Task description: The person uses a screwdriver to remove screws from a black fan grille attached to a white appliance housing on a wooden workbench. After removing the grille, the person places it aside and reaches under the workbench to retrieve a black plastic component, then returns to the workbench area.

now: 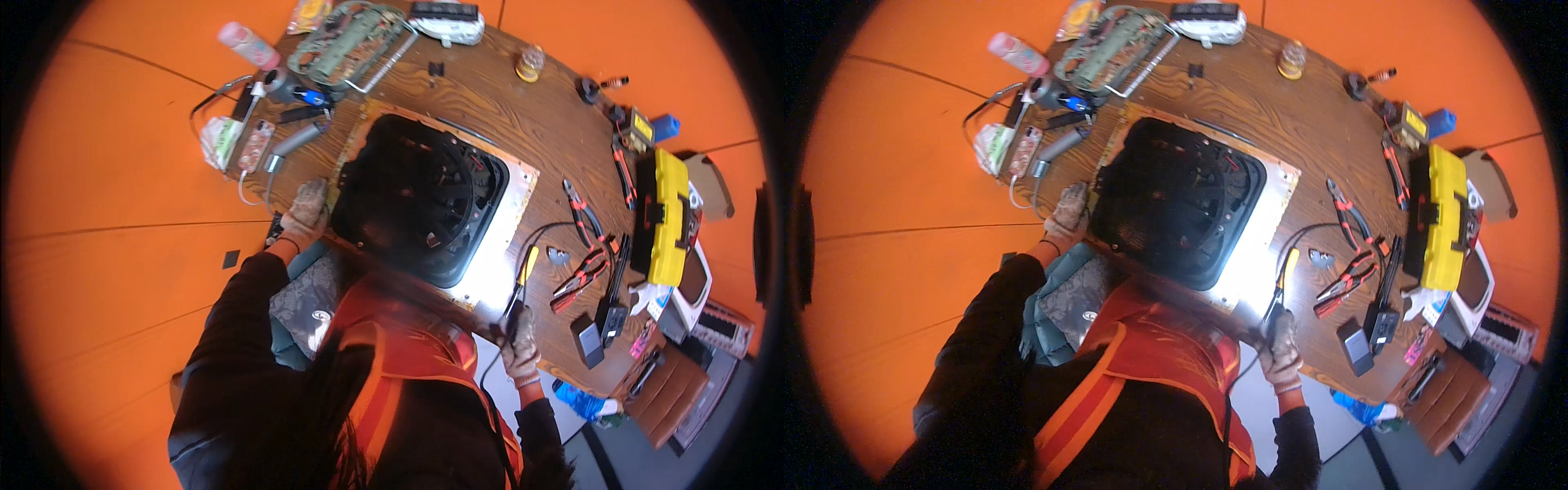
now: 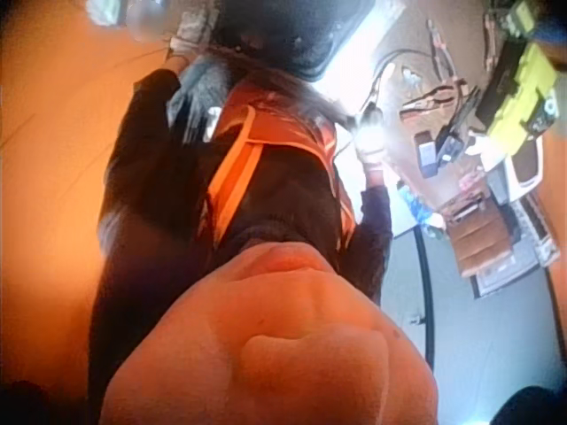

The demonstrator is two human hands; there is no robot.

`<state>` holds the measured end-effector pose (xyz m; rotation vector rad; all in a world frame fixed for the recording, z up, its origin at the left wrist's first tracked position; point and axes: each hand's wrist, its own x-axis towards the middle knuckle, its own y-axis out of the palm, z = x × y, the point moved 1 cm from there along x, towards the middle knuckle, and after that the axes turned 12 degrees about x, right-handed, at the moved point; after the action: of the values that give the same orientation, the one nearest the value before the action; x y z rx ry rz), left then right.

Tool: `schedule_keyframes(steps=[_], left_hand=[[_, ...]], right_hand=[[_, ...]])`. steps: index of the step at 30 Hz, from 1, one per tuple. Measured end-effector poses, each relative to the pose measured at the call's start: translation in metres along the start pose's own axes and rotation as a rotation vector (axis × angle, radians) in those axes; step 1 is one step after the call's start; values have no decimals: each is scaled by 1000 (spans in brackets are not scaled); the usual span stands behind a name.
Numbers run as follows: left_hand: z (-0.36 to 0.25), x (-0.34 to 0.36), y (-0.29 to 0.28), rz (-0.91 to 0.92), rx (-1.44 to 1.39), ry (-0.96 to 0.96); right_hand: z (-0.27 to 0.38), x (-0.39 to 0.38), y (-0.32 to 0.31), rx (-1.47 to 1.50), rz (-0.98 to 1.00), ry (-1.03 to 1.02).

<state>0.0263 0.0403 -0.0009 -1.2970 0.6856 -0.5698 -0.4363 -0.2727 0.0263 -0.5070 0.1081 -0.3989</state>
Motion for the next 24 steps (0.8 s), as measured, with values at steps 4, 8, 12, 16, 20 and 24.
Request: schedule_keyframes(steps=[4,8,12,16,20,24], left_hand=[[6,3,-29,153,-118,48],[26,5,-33,416,-286,-31],[42,8,-32,388,-717,-315],[28,5,-40,371,-1607,-853],[2,5,-57,370,-908,-666],[-18,5,-69,458,-774,-554]], right_hand=[[-36,-32,-5,809,-260,293],[-58,-46,-5,619,-626,394],[-32,-29,-49,925,-1156,574],[21,36,-83,981,-925,338],[26,120,-31,1565,-306,666],[2,136,25,1166,-136,883]])
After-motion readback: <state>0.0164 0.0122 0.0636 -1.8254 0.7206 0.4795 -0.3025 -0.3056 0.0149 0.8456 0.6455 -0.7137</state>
